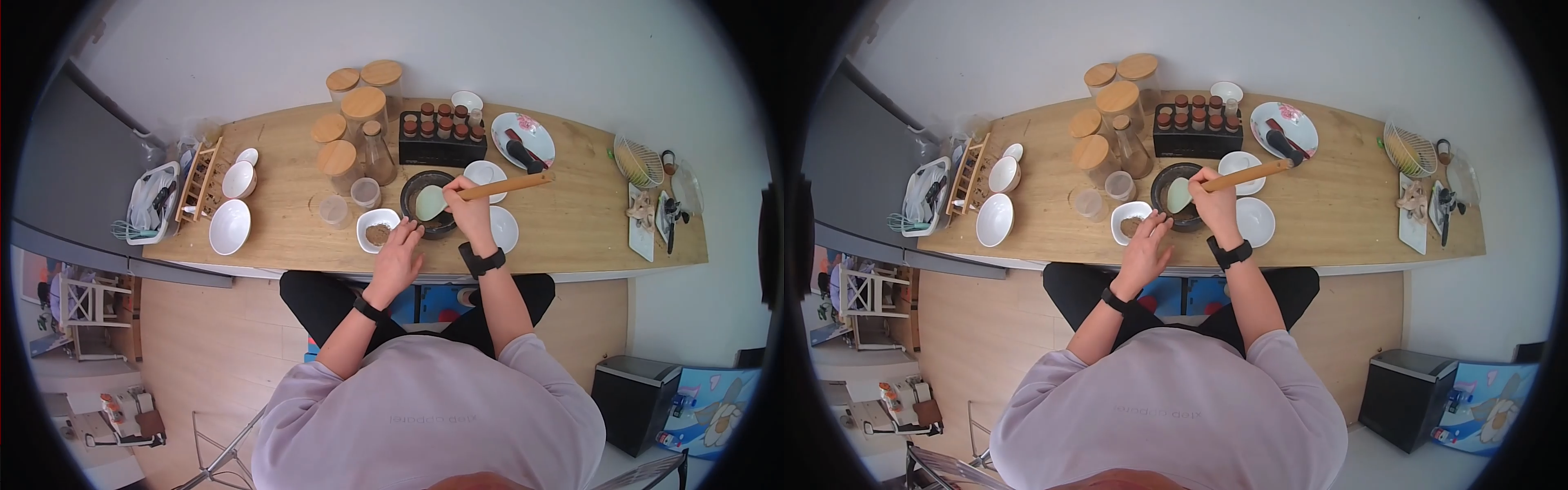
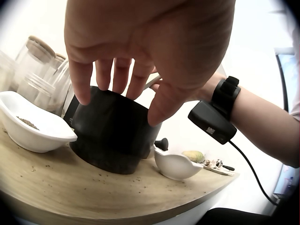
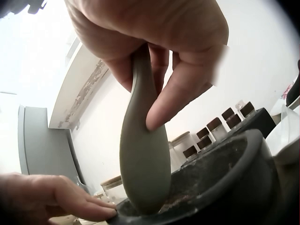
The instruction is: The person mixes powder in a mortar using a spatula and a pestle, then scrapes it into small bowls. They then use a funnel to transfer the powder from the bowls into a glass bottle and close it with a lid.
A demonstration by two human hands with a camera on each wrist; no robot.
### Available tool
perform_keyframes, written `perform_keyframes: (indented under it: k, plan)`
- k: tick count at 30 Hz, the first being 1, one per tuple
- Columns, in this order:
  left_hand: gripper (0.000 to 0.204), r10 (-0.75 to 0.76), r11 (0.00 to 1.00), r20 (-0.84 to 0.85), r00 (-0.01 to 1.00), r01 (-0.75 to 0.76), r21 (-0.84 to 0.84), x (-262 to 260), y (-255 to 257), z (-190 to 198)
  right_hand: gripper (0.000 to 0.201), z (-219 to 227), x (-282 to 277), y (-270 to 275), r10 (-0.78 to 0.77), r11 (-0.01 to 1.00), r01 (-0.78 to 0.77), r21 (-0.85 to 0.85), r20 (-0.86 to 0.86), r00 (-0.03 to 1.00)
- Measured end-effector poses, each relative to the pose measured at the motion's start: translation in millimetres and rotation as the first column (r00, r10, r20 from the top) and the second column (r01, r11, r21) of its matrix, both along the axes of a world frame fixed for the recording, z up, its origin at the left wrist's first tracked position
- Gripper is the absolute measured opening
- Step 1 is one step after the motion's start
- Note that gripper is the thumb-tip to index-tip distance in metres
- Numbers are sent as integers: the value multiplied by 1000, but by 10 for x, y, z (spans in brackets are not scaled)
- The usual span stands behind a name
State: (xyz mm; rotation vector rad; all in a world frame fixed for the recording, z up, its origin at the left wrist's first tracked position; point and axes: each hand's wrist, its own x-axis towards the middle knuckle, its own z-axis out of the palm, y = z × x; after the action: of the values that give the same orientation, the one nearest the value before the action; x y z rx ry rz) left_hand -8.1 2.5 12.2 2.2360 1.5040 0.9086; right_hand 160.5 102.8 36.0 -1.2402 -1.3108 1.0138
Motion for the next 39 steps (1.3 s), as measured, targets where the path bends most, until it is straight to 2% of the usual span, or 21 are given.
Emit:
perform_keyframes:
  k: [4, 6, 10, 11, 13, 17, 18, 20, 22, 25, 28, 31, 34, 37, 39]
  plan:
    - [61, 69, 998, -132, 989, -66, 25, 89, -73, 34, 8, -251, 156, 115, -45, 999, 48, -21, 104, 994]
    - [63, 106, 994, -218, 970, -99, 43, 127, -124, 52, 9, -151, 171, 125, -54, 997, 62, -50, 149, 987]
    - [68, 99, 995, -337, 936, -84, 57, 150, -112, 72, 8, 35, -15, 119, -18, 999, 16, -31, -53, 998]
    - [70, 92, 996, -360, 928, -78, 54, 151, -116, 71, 8, -54, -20, 135, -38, 999, 38, 0, 20, 999]
    - [70, 76, 997, -380, 922, -59, 57, 143, -117, 76, 8, -309, -68, 171, -79, 996, 70, 60, 162, 984]
    - [72, 46, 998, -396, 917, -59, -19, 187, -119, 105, 10, -276, 131, 186, -64, 998, 64, 7, 219, 974]
    - [73, 70, 997, -408, 910, -73, 9, 225, -123, 86, 9, -170, 148, 176, -37, 999, 40, -5, 245, 969]
    - [74, 118, 993, -430, 895, -101, 62, 298, -119, 56, 8, 50, 134, 103, 8, 999, -3, -40, 123, 992]
    - [74, 120, 993, -429, 895, -111, 47, 330, -122, 57, 9, 76, 67, 62, 60, 997, -60, -55, 3, 998]
    - [74, 102, 994, -430, 897, -104, 20, 302, -127, 96, 9, -262, 51, 139, 29, 999, -34, 39, 130, 991]
    - [75, 89, 996, -429, 899, -91, 16, 290, -124, 90, 9, -223, 195, 239, 6, 1000, -11, 19, 216, 976]
    - [76, 90, 996, -421, 903, -89, 22, 293, -114, 88, 9, 17, 87, 150, 39, 999, -40, -27, -33, 999]
    - [76, 98, 995, -408, 908, -99, 19, 317, -129, 87, 9, -61, -29, 110, 32, 999, -34, -34, -62, 998]
    - [76, 98, 995, -412, 906, -101, 16, 302, -140, 73, 7, -188, 112, 193, 48, 993, -37, -109, 99, 994]
    - [76, 94, 995, -415, 905, -94, 20, 298, -126, 73, 7, -120, 184, 227, 40, 999, -36, -29, 165, 985]
